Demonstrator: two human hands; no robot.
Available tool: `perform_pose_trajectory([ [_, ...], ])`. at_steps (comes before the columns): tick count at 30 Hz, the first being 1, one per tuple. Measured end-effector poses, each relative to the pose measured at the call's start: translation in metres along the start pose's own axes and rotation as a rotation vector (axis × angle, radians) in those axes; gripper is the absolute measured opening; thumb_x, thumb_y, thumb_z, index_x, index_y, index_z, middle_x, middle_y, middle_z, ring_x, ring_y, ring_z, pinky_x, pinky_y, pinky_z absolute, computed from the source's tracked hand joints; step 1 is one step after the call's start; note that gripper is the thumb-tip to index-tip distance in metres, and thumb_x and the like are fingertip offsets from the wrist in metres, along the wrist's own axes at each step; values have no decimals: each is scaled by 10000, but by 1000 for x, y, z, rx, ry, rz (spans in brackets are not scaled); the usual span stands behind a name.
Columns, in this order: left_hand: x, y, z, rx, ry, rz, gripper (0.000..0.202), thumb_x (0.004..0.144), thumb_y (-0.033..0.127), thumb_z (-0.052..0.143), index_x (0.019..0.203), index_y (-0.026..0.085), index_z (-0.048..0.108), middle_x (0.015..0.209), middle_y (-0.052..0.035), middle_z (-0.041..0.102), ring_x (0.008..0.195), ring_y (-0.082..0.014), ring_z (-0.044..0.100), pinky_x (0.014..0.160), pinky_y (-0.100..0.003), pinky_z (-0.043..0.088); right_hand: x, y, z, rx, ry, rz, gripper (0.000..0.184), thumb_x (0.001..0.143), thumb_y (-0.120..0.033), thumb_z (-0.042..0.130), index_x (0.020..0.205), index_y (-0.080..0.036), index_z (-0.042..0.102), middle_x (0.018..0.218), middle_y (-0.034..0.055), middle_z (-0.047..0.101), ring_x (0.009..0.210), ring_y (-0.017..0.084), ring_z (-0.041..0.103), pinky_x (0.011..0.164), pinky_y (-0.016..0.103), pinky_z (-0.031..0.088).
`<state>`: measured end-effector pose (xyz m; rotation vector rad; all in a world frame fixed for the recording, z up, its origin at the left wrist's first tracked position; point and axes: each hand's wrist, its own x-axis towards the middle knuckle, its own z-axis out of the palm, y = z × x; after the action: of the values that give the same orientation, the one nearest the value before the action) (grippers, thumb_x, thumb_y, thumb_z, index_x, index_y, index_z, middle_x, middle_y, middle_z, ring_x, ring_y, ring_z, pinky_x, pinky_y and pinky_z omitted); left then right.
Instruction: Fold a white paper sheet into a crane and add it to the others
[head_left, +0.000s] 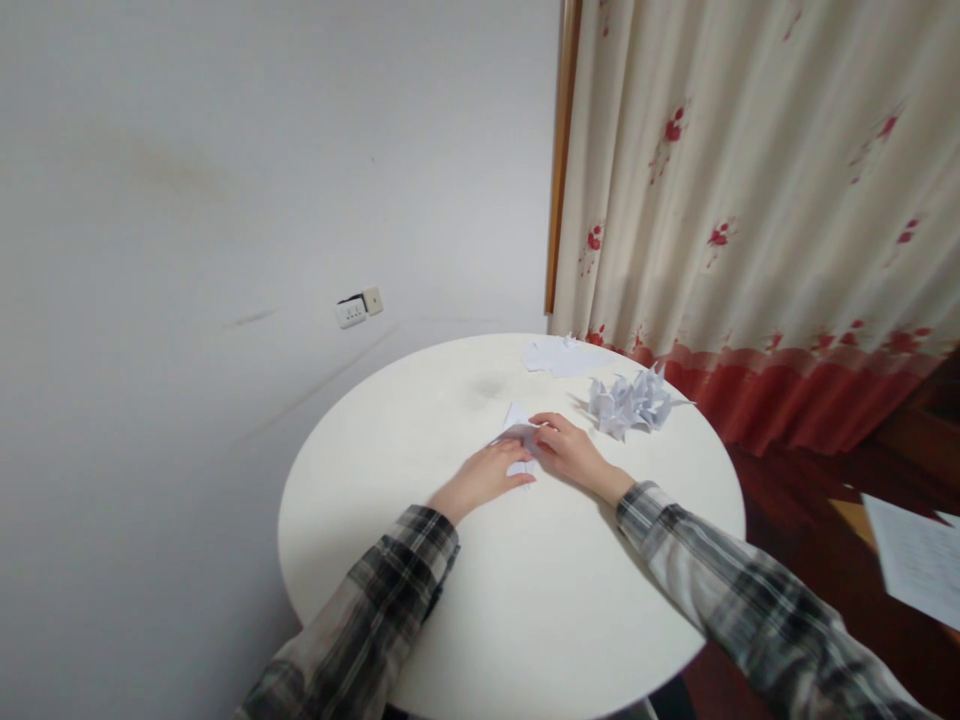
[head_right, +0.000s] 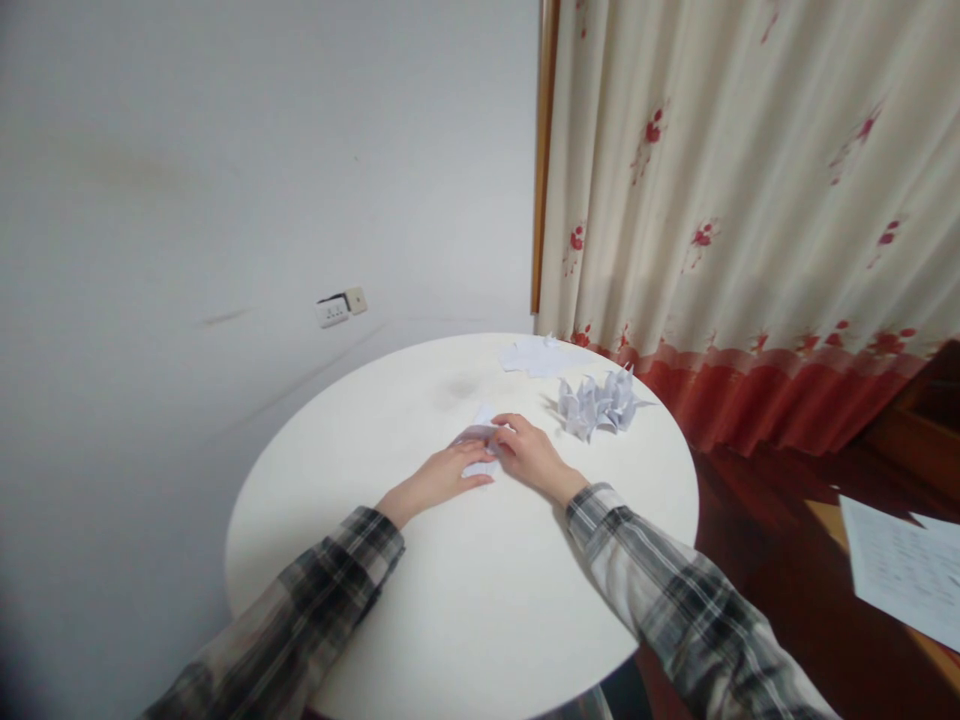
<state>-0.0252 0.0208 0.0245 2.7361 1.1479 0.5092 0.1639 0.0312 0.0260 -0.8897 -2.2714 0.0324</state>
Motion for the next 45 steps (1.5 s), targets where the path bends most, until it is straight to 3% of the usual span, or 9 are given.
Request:
perform_pose_trajectory([
  [6, 0, -3, 3, -30, -2, -17, 324, 783, 392, 539, 1046, 205, 576, 1163, -43, 568, 1155, -200, 447, 985, -315, 330, -6, 9, 4, 56, 90, 221, 70, 727, -171, 526, 725, -185, 458, 741, 6, 500, 687, 131, 466, 627, 234, 366],
  [14, 0, -3, 2, -68, 7, -43, 348, 766, 410, 552, 1047, 205, 578, 1183, -59, 554, 1160, -207, 449, 998, -324, 326, -1, 20, 18, 86, -38, 472, 194, 696, -276, 604, 638, -178, 447, 598, -36, 484, 554, 98, 410, 522, 206, 269],
  [19, 1, 0, 0, -50, -20, -80, 378, 760, 410, 559, 1066, 190, 576, 1246, -78, 508, 1177, -215, 433, 1013, -320, 303, 0, 20, 17, 106, -92, 450, 165, 697, -254, 609, 663, -174, 468, 616, -33, 507, 565, 95, 426, 528, 199, 275],
  [30, 1, -1, -1, -60, 1, -30, 339, 771, 403, 548, 1046, 206, 571, 1152, -53, 570, 1124, -201, 478, 979, -320, 346, 1, 21, 16, 65, -97, 432, 141, 716, -231, 601, 685, -168, 479, 630, -26, 505, 576, 102, 431, 539, 206, 292],
  [39, 1, 6, -6, -101, -23, -78, 306, 751, 376, 580, 998, 196, 591, 1225, -84, 521, 1162, -221, 446, 999, -350, 323, 0, 17, 10, 125, -130, 392, 265, 674, -366, 647, 681, -171, 468, 622, -32, 483, 557, 98, 397, 514, 209, 279],
  [45, 1, 4, -4, -101, -24, -82, 324, 745, 377, 585, 1006, 186, 592, 1243, -104, 506, 1167, -220, 445, 1009, -356, 312, -1, 12, 8, 102, -143, 380, 269, 650, -345, 669, 698, -169, 472, 655, -27, 485, 583, 100, 401, 538, 212, 292],
])
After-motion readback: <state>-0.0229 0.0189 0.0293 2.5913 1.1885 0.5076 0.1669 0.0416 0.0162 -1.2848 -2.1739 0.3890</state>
